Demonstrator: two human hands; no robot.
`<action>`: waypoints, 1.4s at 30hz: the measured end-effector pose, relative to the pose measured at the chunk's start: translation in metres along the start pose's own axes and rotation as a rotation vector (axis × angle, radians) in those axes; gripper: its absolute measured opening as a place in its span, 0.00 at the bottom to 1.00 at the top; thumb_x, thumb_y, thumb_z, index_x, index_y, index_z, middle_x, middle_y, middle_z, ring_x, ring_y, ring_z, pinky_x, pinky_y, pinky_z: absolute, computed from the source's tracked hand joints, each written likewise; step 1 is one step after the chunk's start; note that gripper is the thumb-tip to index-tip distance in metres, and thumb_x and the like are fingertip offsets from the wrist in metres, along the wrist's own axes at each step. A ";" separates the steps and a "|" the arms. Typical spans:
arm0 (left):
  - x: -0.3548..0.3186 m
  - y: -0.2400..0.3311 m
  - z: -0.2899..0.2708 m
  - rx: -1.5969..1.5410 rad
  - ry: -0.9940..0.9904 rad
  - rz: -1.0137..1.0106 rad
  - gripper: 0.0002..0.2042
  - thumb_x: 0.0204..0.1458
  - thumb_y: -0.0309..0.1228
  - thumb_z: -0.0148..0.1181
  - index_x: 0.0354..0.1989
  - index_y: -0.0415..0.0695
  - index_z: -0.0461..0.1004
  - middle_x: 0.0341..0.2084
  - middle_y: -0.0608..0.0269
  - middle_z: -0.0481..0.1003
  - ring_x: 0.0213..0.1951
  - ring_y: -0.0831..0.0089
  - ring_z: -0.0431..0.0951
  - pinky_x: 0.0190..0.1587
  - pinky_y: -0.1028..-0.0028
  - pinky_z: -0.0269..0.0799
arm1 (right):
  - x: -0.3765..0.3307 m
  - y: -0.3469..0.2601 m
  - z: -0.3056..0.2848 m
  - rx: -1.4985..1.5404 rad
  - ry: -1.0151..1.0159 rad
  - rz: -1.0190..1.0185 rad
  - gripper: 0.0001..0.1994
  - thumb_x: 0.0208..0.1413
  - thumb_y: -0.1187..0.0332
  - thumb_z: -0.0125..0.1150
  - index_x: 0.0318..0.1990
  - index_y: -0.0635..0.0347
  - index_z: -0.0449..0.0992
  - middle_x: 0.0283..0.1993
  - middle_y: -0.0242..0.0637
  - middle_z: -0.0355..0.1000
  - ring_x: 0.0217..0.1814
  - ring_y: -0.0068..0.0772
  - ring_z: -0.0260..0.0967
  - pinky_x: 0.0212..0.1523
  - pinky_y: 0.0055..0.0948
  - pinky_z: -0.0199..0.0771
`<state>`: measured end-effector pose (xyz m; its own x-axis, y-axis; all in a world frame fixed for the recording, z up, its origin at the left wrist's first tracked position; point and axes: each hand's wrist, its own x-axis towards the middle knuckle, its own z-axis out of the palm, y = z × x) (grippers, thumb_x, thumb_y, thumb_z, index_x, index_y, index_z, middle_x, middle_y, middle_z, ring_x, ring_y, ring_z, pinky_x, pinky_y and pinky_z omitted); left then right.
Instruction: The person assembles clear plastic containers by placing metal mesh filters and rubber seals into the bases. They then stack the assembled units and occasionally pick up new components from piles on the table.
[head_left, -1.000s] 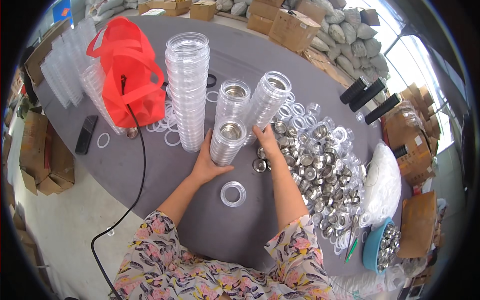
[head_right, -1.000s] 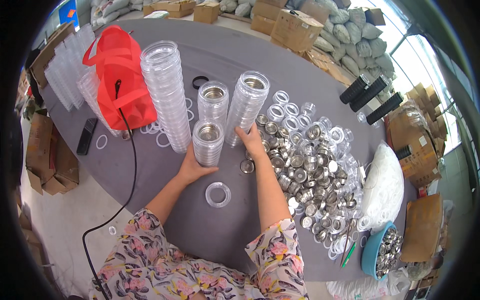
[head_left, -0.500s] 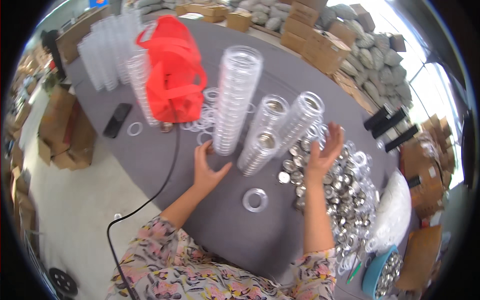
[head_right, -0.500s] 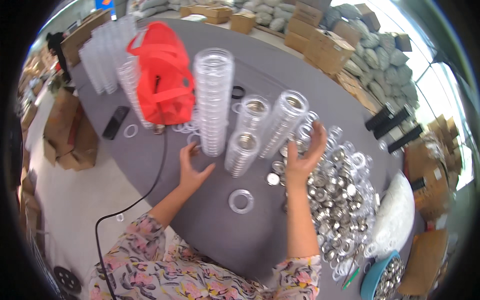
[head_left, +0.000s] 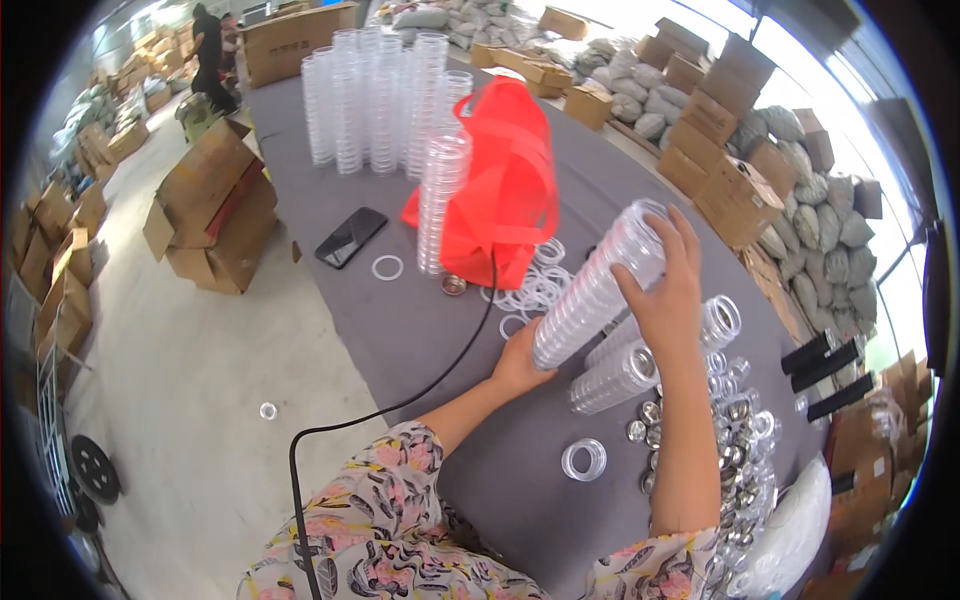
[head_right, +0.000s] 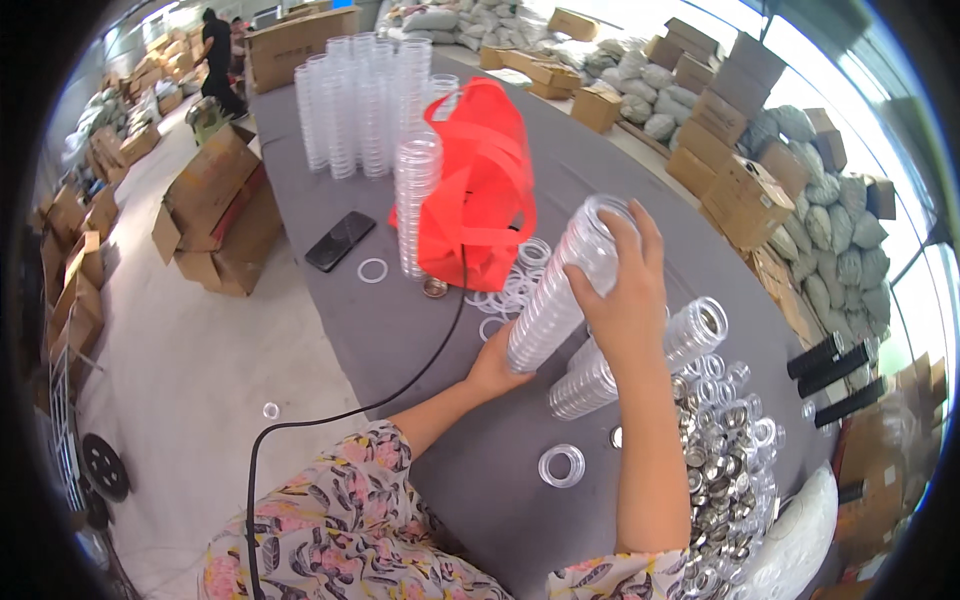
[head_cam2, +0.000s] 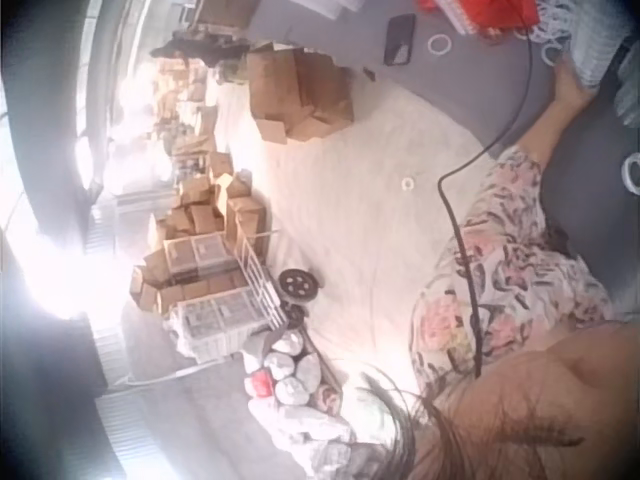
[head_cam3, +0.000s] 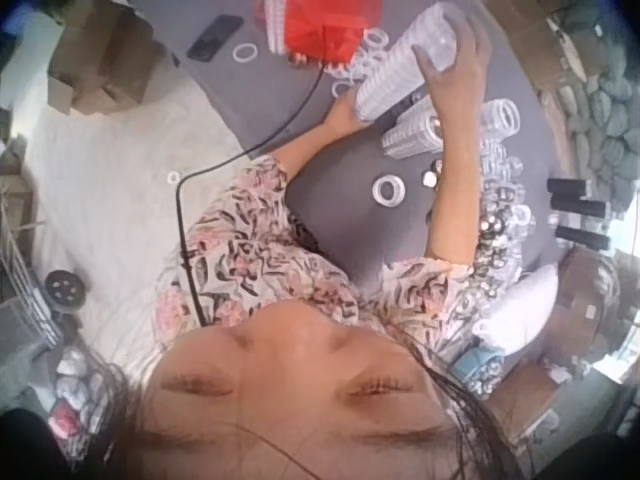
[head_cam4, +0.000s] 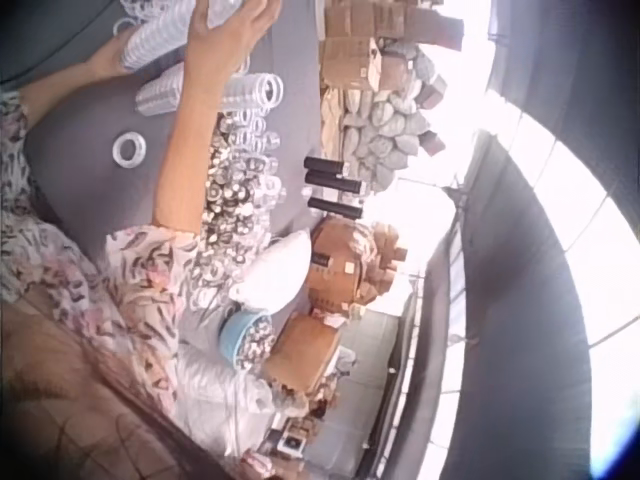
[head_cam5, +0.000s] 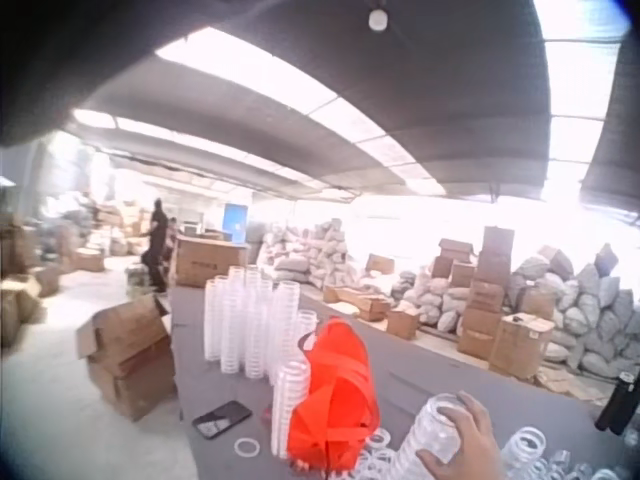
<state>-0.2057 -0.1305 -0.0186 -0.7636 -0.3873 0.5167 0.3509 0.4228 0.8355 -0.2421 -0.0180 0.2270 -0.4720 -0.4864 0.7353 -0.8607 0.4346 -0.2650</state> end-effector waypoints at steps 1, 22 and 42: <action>-0.005 0.013 -0.010 -0.017 -0.015 0.023 0.34 0.29 0.27 0.68 0.51 0.39 0.62 0.43 0.47 0.71 0.47 0.49 0.70 0.49 0.61 0.67 | -0.005 -0.013 -0.007 0.005 0.001 0.011 0.29 0.37 0.71 0.67 0.52 0.54 0.67 0.62 0.48 0.56 0.61 0.53 0.56 0.59 0.40 0.60; -0.217 0.131 0.090 -0.277 -0.682 0.069 0.37 0.34 0.33 0.65 0.56 0.37 0.54 0.47 0.49 0.66 0.50 0.50 0.67 0.51 0.57 0.62 | -0.214 -0.072 -0.172 -0.618 0.429 -0.006 0.36 0.44 0.54 0.68 0.53 0.67 0.58 0.50 0.53 0.66 0.53 0.56 0.65 0.54 0.51 0.64; -0.187 0.070 0.100 0.342 -0.625 0.353 0.17 0.45 0.30 0.51 0.43 0.36 0.68 0.53 0.45 0.64 0.60 0.53 0.59 0.62 0.56 0.52 | -0.255 -0.053 -0.176 -0.448 0.626 0.184 0.49 0.47 0.42 0.60 0.62 0.75 0.46 0.61 0.57 0.54 0.61 0.54 0.55 0.61 0.50 0.54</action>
<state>-0.0924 0.0532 -0.0753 -0.8365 0.3054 0.4550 0.5206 0.7023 0.4856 -0.0427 0.2166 0.1631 -0.2896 0.0819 0.9536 -0.5577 0.7953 -0.2377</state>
